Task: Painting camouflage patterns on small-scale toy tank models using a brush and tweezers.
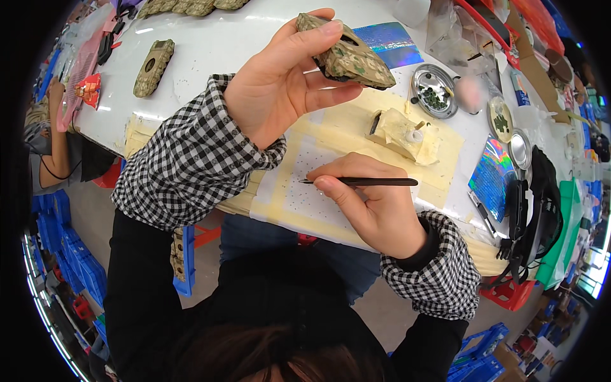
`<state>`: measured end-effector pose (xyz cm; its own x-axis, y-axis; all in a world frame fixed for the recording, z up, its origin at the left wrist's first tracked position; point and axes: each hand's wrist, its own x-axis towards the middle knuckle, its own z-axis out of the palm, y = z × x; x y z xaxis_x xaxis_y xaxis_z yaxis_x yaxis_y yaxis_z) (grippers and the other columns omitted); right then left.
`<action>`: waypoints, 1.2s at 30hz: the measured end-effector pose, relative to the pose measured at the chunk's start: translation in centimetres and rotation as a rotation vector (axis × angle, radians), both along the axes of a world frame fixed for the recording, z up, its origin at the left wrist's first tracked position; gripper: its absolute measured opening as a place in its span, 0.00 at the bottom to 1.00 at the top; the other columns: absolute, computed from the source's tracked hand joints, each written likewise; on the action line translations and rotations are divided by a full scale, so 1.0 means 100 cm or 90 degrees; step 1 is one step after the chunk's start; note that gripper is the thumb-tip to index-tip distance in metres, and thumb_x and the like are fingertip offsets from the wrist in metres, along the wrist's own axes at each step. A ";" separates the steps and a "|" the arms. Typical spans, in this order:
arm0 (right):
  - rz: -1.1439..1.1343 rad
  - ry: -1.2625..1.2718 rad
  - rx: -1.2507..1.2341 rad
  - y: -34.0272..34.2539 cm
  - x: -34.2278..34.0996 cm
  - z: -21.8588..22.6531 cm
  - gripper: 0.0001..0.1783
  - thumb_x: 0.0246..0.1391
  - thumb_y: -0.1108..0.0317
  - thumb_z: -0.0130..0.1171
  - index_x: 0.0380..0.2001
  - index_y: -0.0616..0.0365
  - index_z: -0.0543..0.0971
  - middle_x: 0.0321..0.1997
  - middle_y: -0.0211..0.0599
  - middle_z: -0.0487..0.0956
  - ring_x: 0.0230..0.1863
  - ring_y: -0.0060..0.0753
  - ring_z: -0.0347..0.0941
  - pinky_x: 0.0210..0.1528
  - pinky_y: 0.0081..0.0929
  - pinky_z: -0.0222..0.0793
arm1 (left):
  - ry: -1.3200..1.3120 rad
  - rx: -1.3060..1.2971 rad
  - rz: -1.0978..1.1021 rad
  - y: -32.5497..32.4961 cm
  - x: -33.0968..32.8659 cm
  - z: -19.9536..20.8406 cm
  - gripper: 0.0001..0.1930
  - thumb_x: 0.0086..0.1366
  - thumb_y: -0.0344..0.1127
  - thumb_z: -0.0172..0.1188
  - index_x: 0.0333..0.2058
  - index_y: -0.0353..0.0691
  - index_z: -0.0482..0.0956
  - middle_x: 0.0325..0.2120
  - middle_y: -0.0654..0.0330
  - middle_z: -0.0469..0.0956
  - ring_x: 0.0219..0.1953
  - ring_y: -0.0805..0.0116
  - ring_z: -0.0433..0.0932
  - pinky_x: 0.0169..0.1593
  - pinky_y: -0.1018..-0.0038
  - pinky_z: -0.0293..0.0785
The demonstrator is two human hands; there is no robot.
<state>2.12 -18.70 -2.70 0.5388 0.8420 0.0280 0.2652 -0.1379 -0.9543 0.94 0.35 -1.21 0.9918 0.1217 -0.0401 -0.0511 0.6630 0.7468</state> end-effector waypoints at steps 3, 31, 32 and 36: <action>0.001 -0.006 0.002 0.000 0.000 -0.001 0.07 0.55 0.73 0.56 0.33 0.67 0.79 0.31 0.42 0.79 0.32 0.33 0.75 0.35 0.25 0.70 | 0.000 -0.004 -0.006 0.001 -0.001 0.000 0.39 0.55 0.38 0.66 0.57 0.37 0.48 0.43 0.53 0.67 0.42 0.62 0.76 0.43 0.68 0.80; 0.003 -0.005 0.003 0.000 0.000 -0.001 0.07 0.55 0.73 0.56 0.32 0.66 0.79 0.30 0.41 0.79 0.32 0.33 0.75 0.36 0.24 0.70 | -0.001 -0.022 0.008 -0.003 0.002 -0.004 0.39 0.55 0.37 0.66 0.57 0.36 0.48 0.44 0.53 0.66 0.42 0.62 0.75 0.43 0.68 0.80; 0.003 -0.005 0.001 0.000 0.000 -0.001 0.07 0.55 0.73 0.56 0.33 0.66 0.79 0.31 0.41 0.79 0.32 0.33 0.75 0.36 0.24 0.70 | -0.003 -0.023 0.008 -0.003 0.002 -0.003 0.39 0.55 0.37 0.66 0.57 0.36 0.48 0.44 0.53 0.66 0.42 0.62 0.75 0.43 0.68 0.80; -0.001 0.005 -0.001 0.000 -0.001 -0.002 0.07 0.55 0.73 0.56 0.33 0.66 0.79 0.31 0.41 0.79 0.32 0.33 0.75 0.36 0.24 0.70 | 0.002 -0.022 0.009 -0.003 0.002 -0.004 0.39 0.54 0.38 0.66 0.57 0.37 0.49 0.44 0.53 0.66 0.42 0.61 0.76 0.43 0.68 0.80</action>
<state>2.04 -18.72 -2.85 0.5406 0.8410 0.0224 0.2581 -0.1405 -0.9559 1.13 0.07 -1.59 0.9898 0.1342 -0.0476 -0.0585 0.6880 0.7233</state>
